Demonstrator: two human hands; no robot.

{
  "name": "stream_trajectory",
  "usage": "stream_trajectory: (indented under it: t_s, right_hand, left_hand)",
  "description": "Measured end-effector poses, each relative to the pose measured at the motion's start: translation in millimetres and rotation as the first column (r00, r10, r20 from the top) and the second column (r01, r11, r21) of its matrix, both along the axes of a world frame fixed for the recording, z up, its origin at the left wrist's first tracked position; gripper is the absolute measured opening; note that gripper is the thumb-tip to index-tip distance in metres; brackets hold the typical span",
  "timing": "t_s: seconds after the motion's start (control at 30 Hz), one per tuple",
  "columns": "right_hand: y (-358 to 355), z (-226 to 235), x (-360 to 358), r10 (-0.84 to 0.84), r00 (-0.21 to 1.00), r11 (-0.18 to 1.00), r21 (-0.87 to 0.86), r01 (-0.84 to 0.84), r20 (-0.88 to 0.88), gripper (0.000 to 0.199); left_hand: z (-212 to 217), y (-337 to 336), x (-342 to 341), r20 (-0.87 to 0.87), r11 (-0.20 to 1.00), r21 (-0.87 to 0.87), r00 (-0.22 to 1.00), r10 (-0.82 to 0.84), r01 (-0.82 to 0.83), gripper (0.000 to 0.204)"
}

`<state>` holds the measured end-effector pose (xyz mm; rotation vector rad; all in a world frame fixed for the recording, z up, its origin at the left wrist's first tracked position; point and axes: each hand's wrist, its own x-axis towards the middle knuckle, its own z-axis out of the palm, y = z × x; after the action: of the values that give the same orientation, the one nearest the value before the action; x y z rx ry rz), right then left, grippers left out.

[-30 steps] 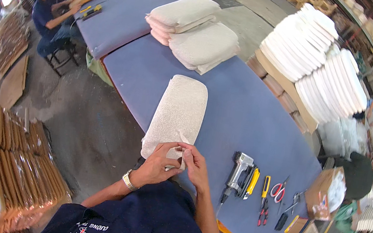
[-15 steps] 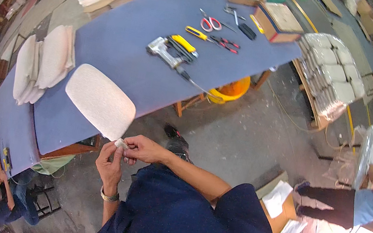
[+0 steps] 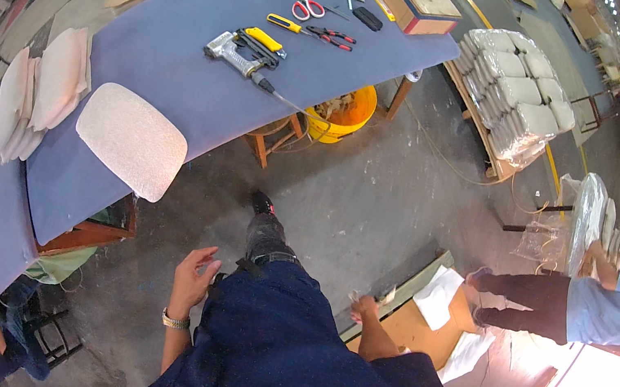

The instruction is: The person staples fabric onto cushion foam using a staple gun, then trims excess fabric with a utility knife. The person folds the fabric edges and secures them, repeating the process for multiple cushions.

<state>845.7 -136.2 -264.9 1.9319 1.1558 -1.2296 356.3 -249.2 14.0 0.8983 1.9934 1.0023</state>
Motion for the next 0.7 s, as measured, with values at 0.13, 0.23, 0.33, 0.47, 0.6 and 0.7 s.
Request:
stream_trajectory:
  t_s: [0.13,0.23,0.33,0.47,0.6,0.7]
  right_hand:
    - [34,37,26,0.009,0.993,1.000,-0.017,-0.007,0.121,0.026]
    - [153,12,-8,0.269,0.954,0.943,0.166,-0.289,0.131,0.042]
    - [256,44,-93,0.238,0.971,0.857,0.472,-0.207,-0.007,0.036]
    - [375,63,-167,0.166,0.978,0.699,0.714,-0.028,-0.124,0.031]
    - [440,68,-216,0.239,0.960,0.622,0.782,-0.035,-0.147,0.032]
    - [479,44,-218,0.259,0.952,0.910,0.372,-0.183,-0.164,0.021]
  left_hand:
    - [2,21,-5,-0.024,1.000,-0.028,1.000,-0.009,0.008,0.036]
    - [8,29,-7,-0.045,0.997,-0.029,0.997,0.065,-0.066,0.036]
    - [5,46,-10,-0.059,0.994,-0.058,0.994,0.087,-0.090,0.037]
    - [-1,84,-18,-0.032,0.989,-0.080,0.992,0.122,-0.124,0.037]
    - [9,130,-24,-0.043,0.973,-0.097,0.978,0.206,-0.209,0.039]
    - [8,173,-31,-0.046,0.965,-0.047,0.965,0.256,-0.259,0.039]
